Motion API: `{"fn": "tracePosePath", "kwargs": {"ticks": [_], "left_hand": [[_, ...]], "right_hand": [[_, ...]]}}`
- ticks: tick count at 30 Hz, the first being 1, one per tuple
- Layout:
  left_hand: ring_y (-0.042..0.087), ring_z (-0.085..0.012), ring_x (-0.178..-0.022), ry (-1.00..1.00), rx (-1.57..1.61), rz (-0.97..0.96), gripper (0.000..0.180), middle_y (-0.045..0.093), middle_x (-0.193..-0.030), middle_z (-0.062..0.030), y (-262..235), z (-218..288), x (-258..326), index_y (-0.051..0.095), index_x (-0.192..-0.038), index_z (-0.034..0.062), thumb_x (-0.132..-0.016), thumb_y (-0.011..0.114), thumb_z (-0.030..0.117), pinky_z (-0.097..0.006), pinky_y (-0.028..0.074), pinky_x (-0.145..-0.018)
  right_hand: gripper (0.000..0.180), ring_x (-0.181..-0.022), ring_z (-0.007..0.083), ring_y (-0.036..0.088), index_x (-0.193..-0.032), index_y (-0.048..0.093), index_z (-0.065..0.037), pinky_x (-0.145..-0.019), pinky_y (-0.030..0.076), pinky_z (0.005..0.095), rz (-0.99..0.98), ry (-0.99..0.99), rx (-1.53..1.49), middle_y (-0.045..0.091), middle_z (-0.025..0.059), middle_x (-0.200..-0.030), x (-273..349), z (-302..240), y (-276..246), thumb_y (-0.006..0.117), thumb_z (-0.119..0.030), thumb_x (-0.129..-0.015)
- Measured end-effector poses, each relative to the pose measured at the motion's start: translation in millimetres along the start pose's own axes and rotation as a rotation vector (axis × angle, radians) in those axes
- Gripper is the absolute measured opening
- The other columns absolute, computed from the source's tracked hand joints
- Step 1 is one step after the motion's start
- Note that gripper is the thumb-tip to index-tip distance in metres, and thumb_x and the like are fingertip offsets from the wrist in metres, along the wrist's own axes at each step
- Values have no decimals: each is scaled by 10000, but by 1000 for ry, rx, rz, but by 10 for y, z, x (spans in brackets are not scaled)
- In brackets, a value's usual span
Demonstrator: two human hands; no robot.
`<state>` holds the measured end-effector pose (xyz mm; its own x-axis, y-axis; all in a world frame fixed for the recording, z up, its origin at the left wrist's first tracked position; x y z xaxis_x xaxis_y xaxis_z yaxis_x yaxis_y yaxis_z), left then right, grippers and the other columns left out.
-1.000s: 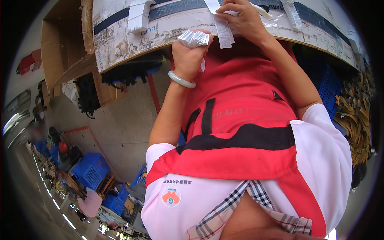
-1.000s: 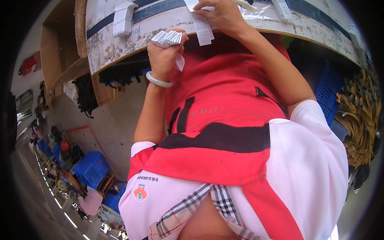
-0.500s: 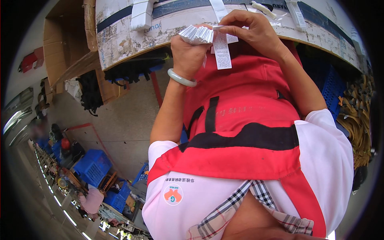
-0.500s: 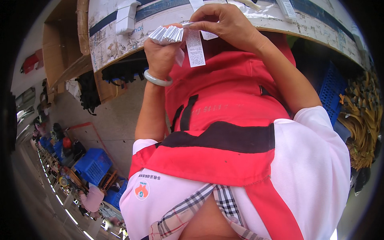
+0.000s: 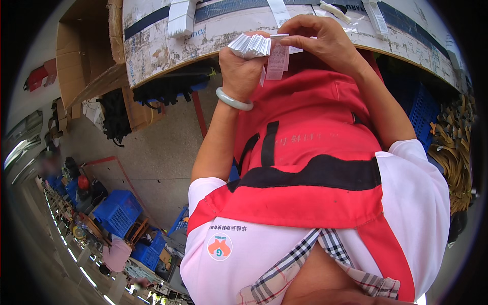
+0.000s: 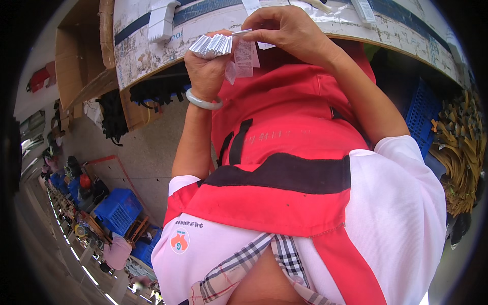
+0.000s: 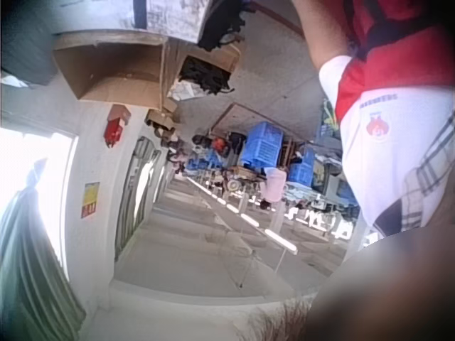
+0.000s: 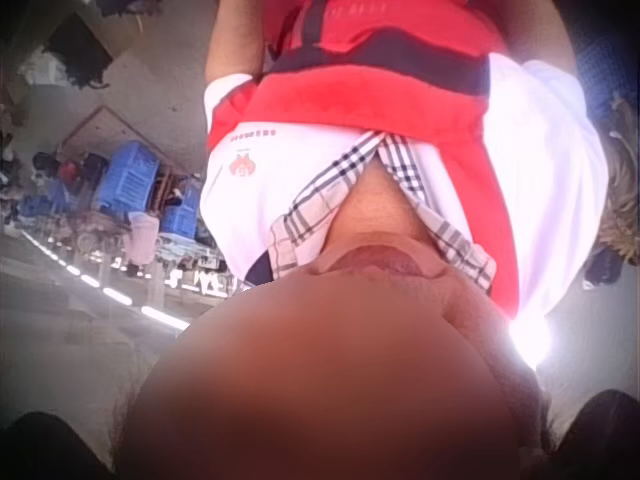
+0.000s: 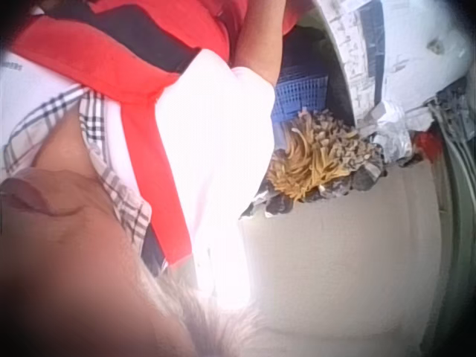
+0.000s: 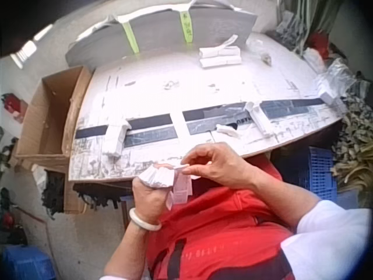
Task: The person is sorting and organizing garment care labels at a factory workbench.
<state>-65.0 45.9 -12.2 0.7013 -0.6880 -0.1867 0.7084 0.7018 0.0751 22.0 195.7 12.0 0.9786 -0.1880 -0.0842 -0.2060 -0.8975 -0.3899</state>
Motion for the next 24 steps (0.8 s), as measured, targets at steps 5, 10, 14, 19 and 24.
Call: {"fn": "tracePosePath", "kwargs": {"ticks": [5,10,14,19,24], "left_hand": [[605,-71,-659,-94,99,1,142,672,-773,-23,27,-31,22,699,-957,-2,-826,745,30,-218,485,-579],[599,-75,-643,-79,40,21,135,664,-747,-21,36,-63,36,700,-951,-2,-824,741,23,-221,480,-571],[600,-89,-649,-252,113,-45,135,657,-776,-18,62,-153,66,691,-974,9,-848,723,48,-238,485,-584],[587,-97,-663,-534,648,-67,189,634,-776,-19,108,-286,128,657,-980,19,-872,723,160,-225,450,-568],[643,-136,-799,-533,917,-233,405,650,-925,-52,251,-365,165,590,-1129,28,-923,630,375,-271,539,-701]], "right_hand": [[211,-866,96,611,-1035,691,-13,-815,512,249,-26,98,-56,672,25,-923,31,76,-11,667,-183,-914],[194,-855,88,597,-1038,681,-13,-816,502,249,-12,8,-18,665,23,-920,33,13,5,650,-169,-927],[164,-841,85,594,-980,670,-1,-803,495,241,-145,150,-190,653,25,-898,33,67,47,663,-150,-913],[128,-837,82,595,-908,674,-4,-804,492,220,-423,241,-451,641,14,-879,70,-187,126,689,-129,-889],[141,-843,74,594,-937,680,-13,-804,501,221,-84,108,-279,638,1,-893,-11,-36,198,689,-149,-898]]}}
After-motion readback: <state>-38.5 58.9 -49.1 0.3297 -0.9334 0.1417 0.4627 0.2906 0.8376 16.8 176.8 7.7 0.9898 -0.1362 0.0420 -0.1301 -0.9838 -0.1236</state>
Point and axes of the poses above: each hand's wrist, its own x-axis away from the middle knuckle, its own y-axis out of the palm, z = x × y, the point moved 6 cm from there along -x, towards the middle knuckle
